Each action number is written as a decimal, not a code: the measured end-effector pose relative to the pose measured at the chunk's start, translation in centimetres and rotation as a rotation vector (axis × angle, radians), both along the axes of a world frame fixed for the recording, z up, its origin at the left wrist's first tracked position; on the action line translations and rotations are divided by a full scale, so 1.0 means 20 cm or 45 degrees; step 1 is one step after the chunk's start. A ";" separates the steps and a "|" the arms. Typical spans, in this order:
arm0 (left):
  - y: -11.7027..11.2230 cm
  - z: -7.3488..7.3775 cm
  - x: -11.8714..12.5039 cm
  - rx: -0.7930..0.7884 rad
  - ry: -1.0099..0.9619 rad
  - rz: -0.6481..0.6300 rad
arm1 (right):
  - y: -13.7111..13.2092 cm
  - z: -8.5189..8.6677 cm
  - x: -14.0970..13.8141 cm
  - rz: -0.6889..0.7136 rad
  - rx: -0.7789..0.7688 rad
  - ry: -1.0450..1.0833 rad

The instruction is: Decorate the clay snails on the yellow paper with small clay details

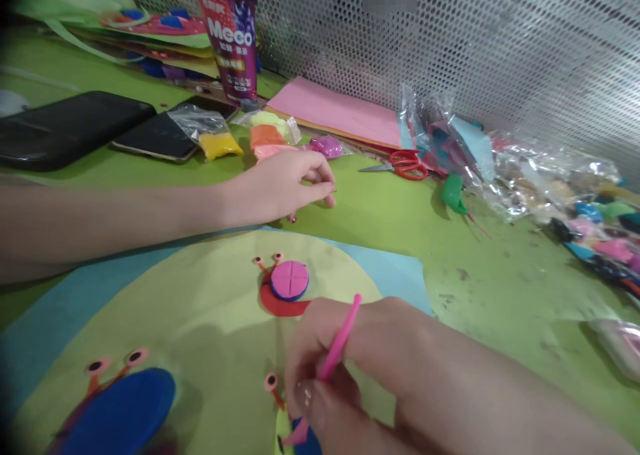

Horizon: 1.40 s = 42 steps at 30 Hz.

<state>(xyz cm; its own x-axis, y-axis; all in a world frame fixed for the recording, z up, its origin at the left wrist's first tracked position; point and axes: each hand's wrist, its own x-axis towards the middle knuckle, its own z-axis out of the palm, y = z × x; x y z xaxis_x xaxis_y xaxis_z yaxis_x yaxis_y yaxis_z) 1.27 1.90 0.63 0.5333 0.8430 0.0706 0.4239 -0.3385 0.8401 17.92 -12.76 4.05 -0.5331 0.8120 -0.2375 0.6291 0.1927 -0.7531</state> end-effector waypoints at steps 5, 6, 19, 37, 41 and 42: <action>0.01 0.00 0.00 -0.011 0.031 0.009 | 0.00 0.06 -0.07 -0.048 0.070 0.002; 0.01 0.00 0.00 -0.010 0.034 0.011 | 0.00 0.08 -0.09 -0.049 0.082 -0.007; 0.00 0.01 0.00 0.014 0.043 0.027 | -0.01 0.14 -0.10 -0.029 0.166 -0.124; 0.01 0.00 0.00 0.051 0.037 0.024 | 0.01 0.08 -0.10 -0.066 -0.020 0.016; 0.01 0.00 0.00 0.033 0.026 0.014 | 0.01 0.08 -0.09 -0.085 -0.040 0.049; 0.00 0.00 0.00 0.032 0.030 0.019 | 0.01 0.08 -0.09 -0.089 -0.030 0.054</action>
<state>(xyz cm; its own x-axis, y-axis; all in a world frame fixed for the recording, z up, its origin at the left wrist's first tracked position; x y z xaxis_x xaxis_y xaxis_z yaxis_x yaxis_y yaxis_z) 1.28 1.98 0.61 0.5227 0.8488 0.0793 0.4488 -0.3531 0.8209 16.11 -12.62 5.65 -0.4853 0.8420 -0.2355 0.6075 0.1310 -0.7834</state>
